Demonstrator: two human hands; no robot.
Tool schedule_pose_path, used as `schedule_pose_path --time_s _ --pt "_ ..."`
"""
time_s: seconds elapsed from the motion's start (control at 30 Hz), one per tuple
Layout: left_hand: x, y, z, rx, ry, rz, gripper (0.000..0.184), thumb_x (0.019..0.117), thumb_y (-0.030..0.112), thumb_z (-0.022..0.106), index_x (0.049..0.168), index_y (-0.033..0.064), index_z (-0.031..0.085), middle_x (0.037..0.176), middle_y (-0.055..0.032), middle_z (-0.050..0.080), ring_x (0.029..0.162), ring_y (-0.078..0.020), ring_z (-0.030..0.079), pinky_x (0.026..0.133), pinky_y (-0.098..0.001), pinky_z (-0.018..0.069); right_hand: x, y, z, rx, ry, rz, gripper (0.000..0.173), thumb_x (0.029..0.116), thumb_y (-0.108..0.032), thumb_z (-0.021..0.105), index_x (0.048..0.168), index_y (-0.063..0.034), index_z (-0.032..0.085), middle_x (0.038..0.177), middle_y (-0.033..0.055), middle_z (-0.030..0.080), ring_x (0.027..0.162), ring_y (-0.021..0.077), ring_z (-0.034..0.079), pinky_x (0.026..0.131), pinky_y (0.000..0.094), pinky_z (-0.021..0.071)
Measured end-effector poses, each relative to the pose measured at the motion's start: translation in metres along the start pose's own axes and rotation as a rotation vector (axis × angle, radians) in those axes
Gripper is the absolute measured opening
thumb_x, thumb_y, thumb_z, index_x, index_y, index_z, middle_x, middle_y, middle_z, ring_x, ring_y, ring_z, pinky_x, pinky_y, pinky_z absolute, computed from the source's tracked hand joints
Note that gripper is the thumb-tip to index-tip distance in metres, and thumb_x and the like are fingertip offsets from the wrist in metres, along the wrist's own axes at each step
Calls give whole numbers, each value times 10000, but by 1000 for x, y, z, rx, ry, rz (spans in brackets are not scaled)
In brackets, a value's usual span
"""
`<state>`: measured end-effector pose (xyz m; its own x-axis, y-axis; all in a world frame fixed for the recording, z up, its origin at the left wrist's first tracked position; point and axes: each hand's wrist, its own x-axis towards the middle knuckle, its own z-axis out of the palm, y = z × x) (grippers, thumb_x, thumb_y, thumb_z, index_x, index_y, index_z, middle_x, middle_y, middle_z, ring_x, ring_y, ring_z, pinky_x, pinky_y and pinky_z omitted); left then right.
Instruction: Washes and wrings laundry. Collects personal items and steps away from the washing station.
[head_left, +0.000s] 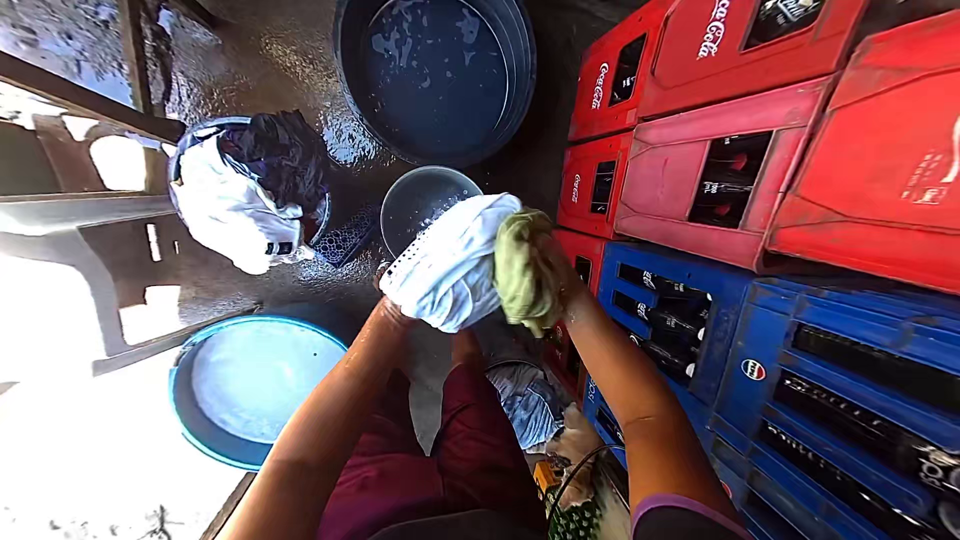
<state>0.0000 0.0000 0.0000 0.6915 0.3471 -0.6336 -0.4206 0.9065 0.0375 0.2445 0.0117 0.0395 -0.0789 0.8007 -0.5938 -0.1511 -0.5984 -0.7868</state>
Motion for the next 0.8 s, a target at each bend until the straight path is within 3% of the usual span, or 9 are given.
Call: schedule_pose_path --time_s 0.07,0.13,0.2,0.3,0.37,0.47,0.6,0.7,0.8 --pt "15 -13 -53 12 86 210 458 979 627 502 1125 233 686 983 -18 733 878 -138 707 727 -352 609 13 4 -2 -101 -4 -213 648 819 -421 767 1287 -35 539 1132 -59 670 1038 -17 626 934 216 543" --pt "23 -17 -84 -3 259 176 866 924 847 198 1546 276 388 1456 -162 543 1280 -399 566 935 -658 518 16 6 10 -266 21 -401 586 764 -439 817 1133 -39 599 1037 -31 673 957 12 643 861 239 566" --pt "25 -27 -82 -45 288 87 1041 794 961 46 1632 349 128 1611 -201 356 1397 -491 435 963 -750 451 8 8 32 -486 7 -589 466 717 -189 858 1050 61 649 1009 148 684 954 172 673 859 350 578" --pt "26 -36 -40 -168 15 215 989 768 977 228 1330 261 616 1189 -112 713 1048 -283 705 802 -510 612 0 27 64 -723 -56 -880 389 648 -211 899 923 -12 708 1056 228 687 1033 338 672 892 476 581" --pt "30 -26 -5 -85 -43 557 742 1003 729 177 1333 222 607 1167 30 719 1025 -44 683 868 -257 578 -13 35 79 -773 -89 -991 342 688 -274 873 909 -59 727 1075 245 679 1016 361 669 852 473 582" --pt "30 -23 15 320 343 977 396 1075 88 288 1398 -104 415 1249 -132 618 1118 -57 605 953 -222 523 -29 43 88 -574 -85 -1009 328 762 -267 834 953 -49 681 1061 215 658 1016 294 650 873 393 565" --pt "-2 -30 -7 127 245 725 293 1106 320 352 1117 219 627 933 82 688 858 13 654 750 -196 560 -34 40 86 -135 112 -607 365 846 -332 798 1030 -70 622 993 13 651 950 57 644 821 256 571" --pt "-4 -16 -3 83 281 740 332 1059 250 324 987 249 648 853 95 711 793 -2 678 710 -223 588 -21 34 84 136 207 -160 223 946 -256 609 1132 -132 605 980 -23 674 883 72 666 762 313 596" --pt "-24 -7 17 365 430 712 223 976 102 436 1086 214 594 881 112 704 817 8 676 740 -219 590 -1 29 81 229 170 127 328 1083 -258 399 1290 -90 589 1108 36 682 1001 112 663 876 347 580"
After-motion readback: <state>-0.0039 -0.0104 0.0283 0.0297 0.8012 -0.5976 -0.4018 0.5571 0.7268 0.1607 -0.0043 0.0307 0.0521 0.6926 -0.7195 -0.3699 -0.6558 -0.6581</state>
